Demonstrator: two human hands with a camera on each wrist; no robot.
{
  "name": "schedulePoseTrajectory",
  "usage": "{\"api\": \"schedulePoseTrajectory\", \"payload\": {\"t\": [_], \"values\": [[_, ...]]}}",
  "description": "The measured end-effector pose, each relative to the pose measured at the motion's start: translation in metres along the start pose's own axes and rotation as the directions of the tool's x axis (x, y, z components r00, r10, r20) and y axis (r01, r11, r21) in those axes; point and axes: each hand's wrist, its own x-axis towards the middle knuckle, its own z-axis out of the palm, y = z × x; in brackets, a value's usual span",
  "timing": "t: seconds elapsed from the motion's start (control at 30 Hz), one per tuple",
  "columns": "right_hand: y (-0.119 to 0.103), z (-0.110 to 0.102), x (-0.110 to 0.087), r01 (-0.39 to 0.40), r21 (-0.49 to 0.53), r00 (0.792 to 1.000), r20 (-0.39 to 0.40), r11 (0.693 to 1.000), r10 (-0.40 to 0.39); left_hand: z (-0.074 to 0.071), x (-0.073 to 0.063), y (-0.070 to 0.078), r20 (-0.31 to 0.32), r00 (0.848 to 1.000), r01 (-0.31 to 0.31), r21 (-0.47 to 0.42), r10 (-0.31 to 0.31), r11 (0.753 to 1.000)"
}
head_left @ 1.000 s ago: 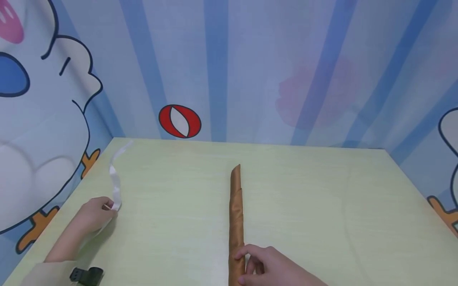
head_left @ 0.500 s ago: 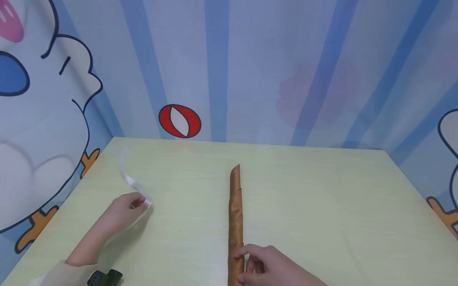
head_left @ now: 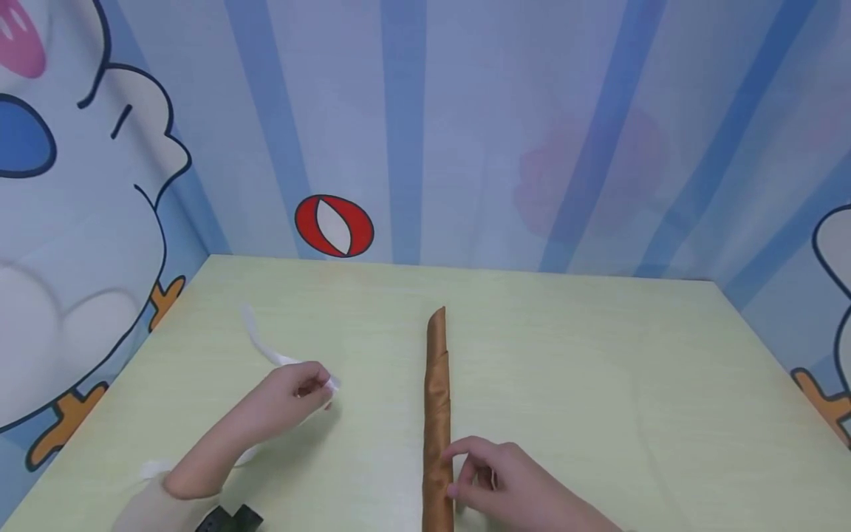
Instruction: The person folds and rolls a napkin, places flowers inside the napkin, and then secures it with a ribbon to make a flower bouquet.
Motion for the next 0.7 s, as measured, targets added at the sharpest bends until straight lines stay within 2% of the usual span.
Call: {"api": "schedulePoseTrajectory", "payload": {"t": [0.17, 0.3, 0.4, 0.57, 0.7], "values": [[-0.001, -0.004, 0.002, 0.05, -0.048, 0.998, -0.031, 0.998, -0.051, 0.008, 0.0, 0.017, 0.088, 0.992, -0.086, -0.061, 0.091, 0.994], [-0.002, -0.006, 0.004, 0.117, -0.113, 0.988, -0.083, 0.987, -0.127, 0.018, 0.004, 0.031, 0.137, 0.983, -0.105, -0.11, 0.12, 0.988], [-0.005, -0.007, 0.006, 0.138, -0.131, 0.982, -0.114, 0.982, -0.153, 0.028, 0.008, 0.039, 0.176, 0.974, -0.117, -0.145, 0.141, 0.983], [-0.012, -0.007, 0.007, 0.094, -0.128, 0.982, -0.153, 0.987, -0.114, 0.044, 0.011, 0.052, 0.261, 0.948, -0.145, -0.158, 0.183, 0.977], [-0.014, -0.007, 0.008, 0.076, -0.132, 0.979, -0.177, 0.988, -0.099, 0.055, 0.01, 0.06, 0.323, 0.916, -0.191, -0.174, 0.239, 0.966]]}}
